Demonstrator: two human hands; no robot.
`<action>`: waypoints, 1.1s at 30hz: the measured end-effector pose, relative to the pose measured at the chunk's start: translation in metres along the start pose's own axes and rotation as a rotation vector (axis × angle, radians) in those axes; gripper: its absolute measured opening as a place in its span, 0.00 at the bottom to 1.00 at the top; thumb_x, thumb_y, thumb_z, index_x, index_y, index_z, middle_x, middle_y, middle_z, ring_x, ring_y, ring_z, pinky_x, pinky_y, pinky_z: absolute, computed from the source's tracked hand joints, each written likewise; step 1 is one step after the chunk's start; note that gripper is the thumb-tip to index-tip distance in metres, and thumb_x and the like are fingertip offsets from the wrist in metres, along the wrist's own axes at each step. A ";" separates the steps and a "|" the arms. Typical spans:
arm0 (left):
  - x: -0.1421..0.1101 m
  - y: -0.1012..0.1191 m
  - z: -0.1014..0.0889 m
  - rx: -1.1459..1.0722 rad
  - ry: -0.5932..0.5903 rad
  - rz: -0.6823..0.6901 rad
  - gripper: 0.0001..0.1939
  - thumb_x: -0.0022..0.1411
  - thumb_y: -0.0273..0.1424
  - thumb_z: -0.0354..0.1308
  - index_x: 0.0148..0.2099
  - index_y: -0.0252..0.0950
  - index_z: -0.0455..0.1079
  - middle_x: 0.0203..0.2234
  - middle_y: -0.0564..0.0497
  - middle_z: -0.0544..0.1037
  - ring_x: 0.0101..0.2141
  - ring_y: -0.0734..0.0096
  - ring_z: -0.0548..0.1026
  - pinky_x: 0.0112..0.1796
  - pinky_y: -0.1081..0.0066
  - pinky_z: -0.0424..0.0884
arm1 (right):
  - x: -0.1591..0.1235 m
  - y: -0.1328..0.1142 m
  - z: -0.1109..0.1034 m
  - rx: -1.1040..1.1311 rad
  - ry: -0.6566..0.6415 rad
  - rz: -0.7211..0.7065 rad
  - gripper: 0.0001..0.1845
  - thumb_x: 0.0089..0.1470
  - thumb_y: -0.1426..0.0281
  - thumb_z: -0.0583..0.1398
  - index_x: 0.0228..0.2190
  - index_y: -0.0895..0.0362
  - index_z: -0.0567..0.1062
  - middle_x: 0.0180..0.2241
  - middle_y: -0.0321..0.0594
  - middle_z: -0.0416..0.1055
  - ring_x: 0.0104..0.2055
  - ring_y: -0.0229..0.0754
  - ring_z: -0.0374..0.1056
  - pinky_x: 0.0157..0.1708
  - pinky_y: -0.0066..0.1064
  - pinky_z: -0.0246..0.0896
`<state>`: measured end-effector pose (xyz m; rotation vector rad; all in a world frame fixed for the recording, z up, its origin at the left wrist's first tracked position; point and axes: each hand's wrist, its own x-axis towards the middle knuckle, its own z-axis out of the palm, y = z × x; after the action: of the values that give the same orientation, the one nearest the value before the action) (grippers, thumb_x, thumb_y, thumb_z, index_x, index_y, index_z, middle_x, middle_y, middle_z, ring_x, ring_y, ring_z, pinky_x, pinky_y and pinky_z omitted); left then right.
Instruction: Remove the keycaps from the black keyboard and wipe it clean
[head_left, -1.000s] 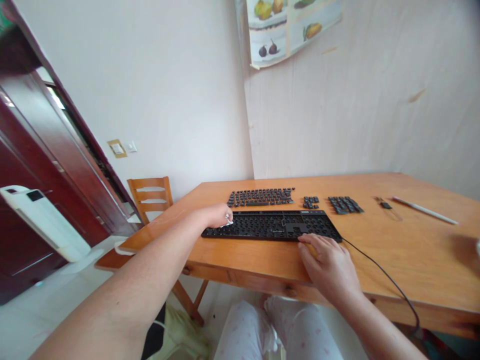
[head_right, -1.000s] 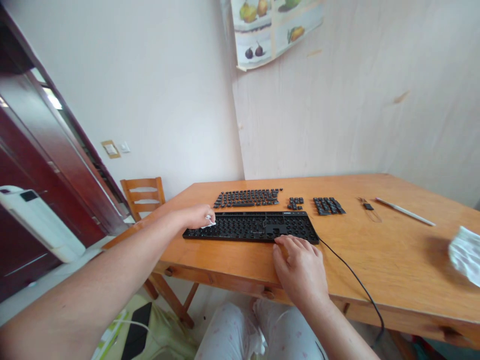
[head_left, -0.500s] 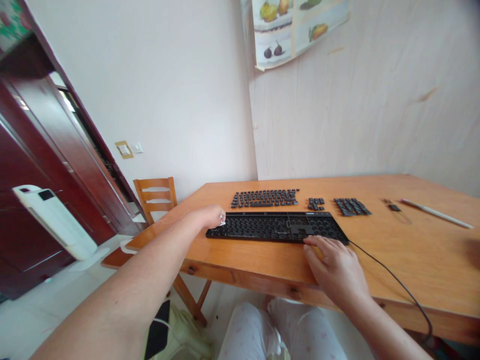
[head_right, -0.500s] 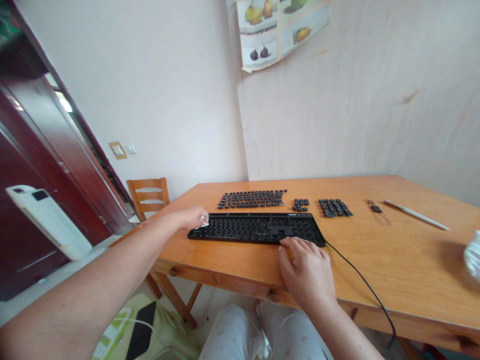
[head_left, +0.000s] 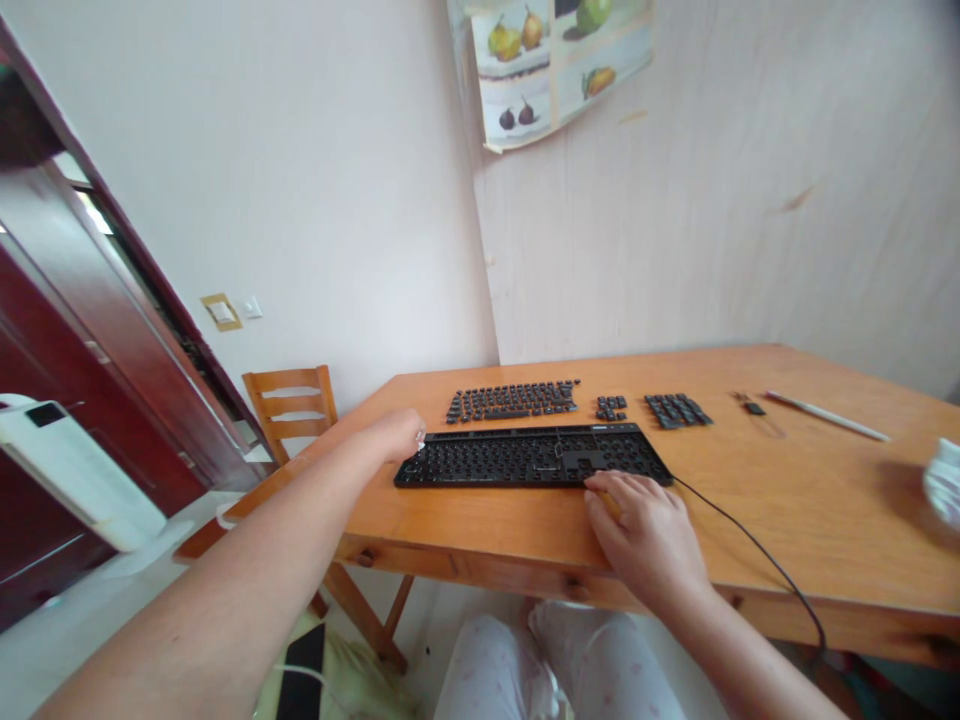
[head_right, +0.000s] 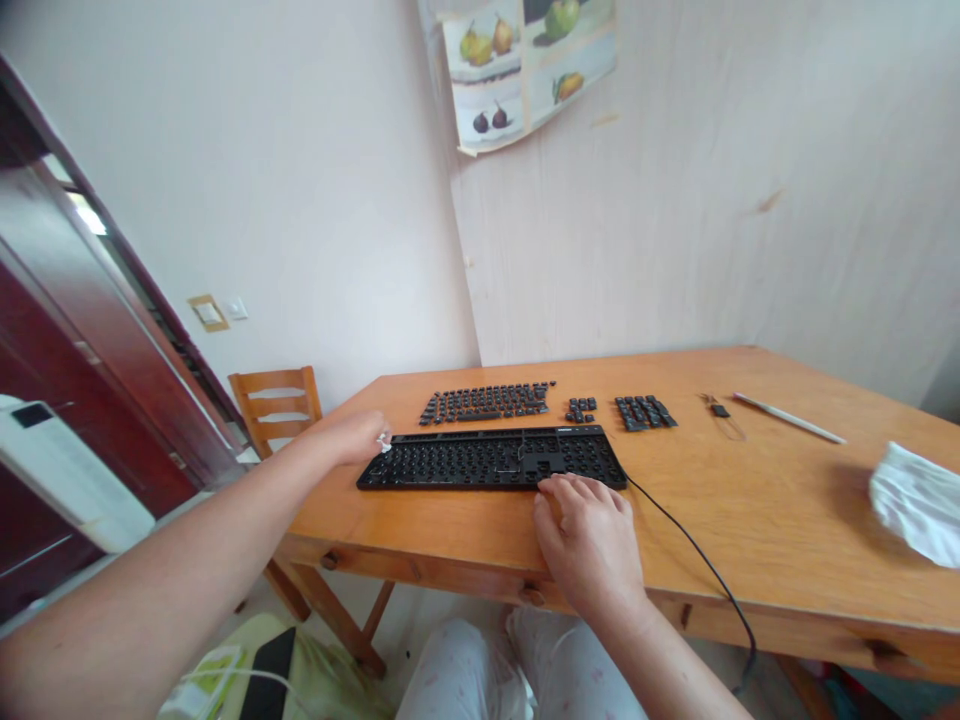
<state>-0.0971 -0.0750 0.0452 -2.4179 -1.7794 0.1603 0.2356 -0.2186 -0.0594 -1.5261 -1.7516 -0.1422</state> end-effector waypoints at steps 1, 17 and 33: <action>0.003 0.005 -0.002 -0.016 0.019 0.015 0.05 0.51 0.29 0.58 0.26 0.36 0.74 0.21 0.50 0.75 0.27 0.70 0.72 0.32 0.74 0.64 | 0.000 0.000 0.000 0.000 0.000 0.003 0.12 0.57 0.65 0.54 0.37 0.51 0.76 0.42 0.38 0.76 0.47 0.46 0.69 0.46 0.40 0.57; 0.054 0.157 -0.001 -0.219 0.114 0.338 0.10 0.56 0.30 0.57 0.39 0.38 0.78 0.37 0.46 0.75 0.37 0.67 0.74 0.37 0.73 0.68 | 0.000 -0.003 -0.003 0.054 0.005 0.004 0.12 0.56 0.67 0.54 0.37 0.52 0.77 0.42 0.40 0.76 0.48 0.47 0.68 0.47 0.41 0.56; 0.042 0.096 0.004 -0.095 0.041 0.318 0.12 0.55 0.31 0.56 0.38 0.38 0.78 0.35 0.46 0.76 0.33 0.68 0.73 0.34 0.73 0.66 | 0.000 -0.002 -0.005 0.064 -0.017 0.038 0.11 0.56 0.67 0.54 0.37 0.51 0.76 0.42 0.37 0.76 0.48 0.46 0.68 0.47 0.40 0.56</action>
<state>0.0051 -0.0630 0.0244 -2.7367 -1.4060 0.0583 0.2360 -0.2214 -0.0553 -1.5172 -1.7232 -0.0532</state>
